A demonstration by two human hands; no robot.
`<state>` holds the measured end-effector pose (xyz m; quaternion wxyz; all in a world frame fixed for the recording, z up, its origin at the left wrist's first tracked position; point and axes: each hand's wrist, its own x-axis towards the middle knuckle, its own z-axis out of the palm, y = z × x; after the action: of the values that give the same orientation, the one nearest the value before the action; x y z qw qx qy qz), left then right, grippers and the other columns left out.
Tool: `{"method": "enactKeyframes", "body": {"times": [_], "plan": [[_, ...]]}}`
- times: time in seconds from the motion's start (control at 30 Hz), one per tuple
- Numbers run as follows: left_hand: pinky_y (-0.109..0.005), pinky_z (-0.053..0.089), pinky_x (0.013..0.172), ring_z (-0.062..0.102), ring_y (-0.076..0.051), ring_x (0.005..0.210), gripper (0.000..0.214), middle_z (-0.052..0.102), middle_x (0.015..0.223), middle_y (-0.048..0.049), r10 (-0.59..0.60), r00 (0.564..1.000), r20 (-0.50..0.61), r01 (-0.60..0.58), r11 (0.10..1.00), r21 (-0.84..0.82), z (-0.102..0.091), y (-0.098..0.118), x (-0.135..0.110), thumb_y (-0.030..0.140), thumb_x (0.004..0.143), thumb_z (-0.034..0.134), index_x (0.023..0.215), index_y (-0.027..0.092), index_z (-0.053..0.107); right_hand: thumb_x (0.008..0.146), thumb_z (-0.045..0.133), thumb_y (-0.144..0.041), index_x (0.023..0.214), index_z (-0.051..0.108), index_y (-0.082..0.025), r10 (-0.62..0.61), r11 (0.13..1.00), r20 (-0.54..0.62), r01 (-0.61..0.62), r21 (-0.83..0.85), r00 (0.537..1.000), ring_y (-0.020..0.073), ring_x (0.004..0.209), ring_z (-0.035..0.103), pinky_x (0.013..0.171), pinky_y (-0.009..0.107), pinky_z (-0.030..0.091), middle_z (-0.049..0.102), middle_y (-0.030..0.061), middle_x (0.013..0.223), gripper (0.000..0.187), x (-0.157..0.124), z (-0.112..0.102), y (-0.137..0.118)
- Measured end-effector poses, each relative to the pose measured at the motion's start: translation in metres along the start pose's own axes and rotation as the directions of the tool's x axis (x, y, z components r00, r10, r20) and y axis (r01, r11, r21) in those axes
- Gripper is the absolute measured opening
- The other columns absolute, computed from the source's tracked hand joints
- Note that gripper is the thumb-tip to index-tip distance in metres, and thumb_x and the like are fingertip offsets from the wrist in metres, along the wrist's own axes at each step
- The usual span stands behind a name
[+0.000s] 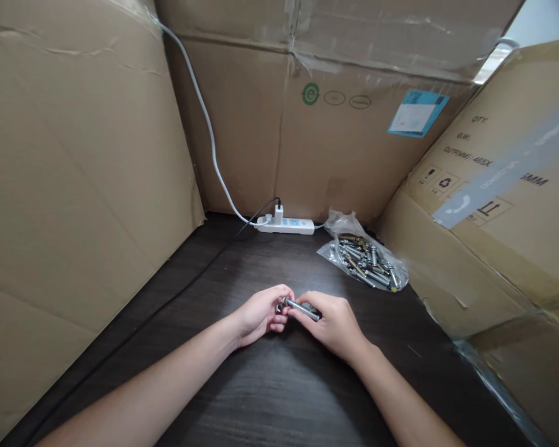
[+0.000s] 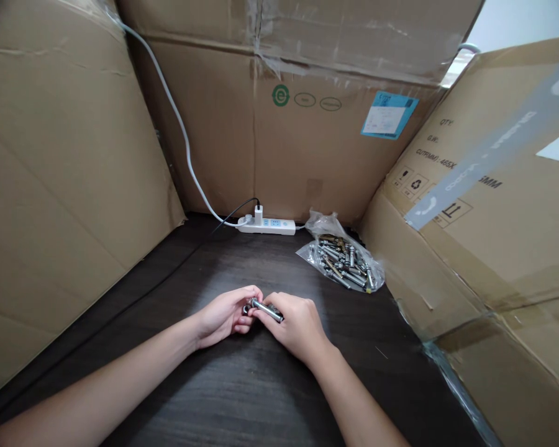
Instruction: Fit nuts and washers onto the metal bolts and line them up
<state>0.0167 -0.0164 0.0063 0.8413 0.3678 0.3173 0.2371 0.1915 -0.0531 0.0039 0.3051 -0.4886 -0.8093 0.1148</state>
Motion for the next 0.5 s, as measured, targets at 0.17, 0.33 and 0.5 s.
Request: {"method": "enactKeyframes", "body": {"times": [0.17,0.33,0.5], "plan": [[-0.018,0.015,0.046,0.027,-0.003,0.046,0.016,0.038,0.064,0.0041,0.004,1.000,0.003,-0.004,1.000,-0.002,-0.0001,0.0003,0.0000,0.032,0.084,0.046,0.079,0.017,0.045,0.087,0.055,-0.038,0.088,0.066,-0.022,0.003,1.000,-0.010,-0.002,0.014,1.000,0.0128,0.068,0.062,0.063,0.021,0.040,0.068,0.0004,0.077,0.020,-0.0002,0.0007,0.0010],[-0.018,0.015,0.045,0.028,-0.003,0.045,0.018,0.038,0.063,0.0046,-0.011,1.000,-0.014,0.011,1.000,-0.019,-0.0017,-0.0008,0.0017,0.034,0.083,0.048,0.079,0.017,0.044,0.087,0.055,-0.038,0.085,0.066,-0.021,0.006,1.000,-0.044,-0.005,0.027,0.999,0.0129,0.067,0.062,0.062,0.021,0.041,0.068,0.0010,0.075,0.020,-0.0006,0.0014,0.0026],[-0.018,0.018,0.045,0.030,-0.004,0.047,0.019,0.041,0.064,0.0034,-0.011,0.999,-0.032,0.009,0.999,-0.043,-0.0019,-0.0018,0.0026,0.034,0.082,0.051,0.077,0.016,0.047,0.088,0.053,-0.037,0.086,0.065,-0.020,0.003,0.999,-0.071,0.000,0.040,0.997,0.0133,0.067,0.062,0.062,0.021,0.042,0.069,0.0023,0.076,0.021,-0.0005,0.0004,0.0016]]}}
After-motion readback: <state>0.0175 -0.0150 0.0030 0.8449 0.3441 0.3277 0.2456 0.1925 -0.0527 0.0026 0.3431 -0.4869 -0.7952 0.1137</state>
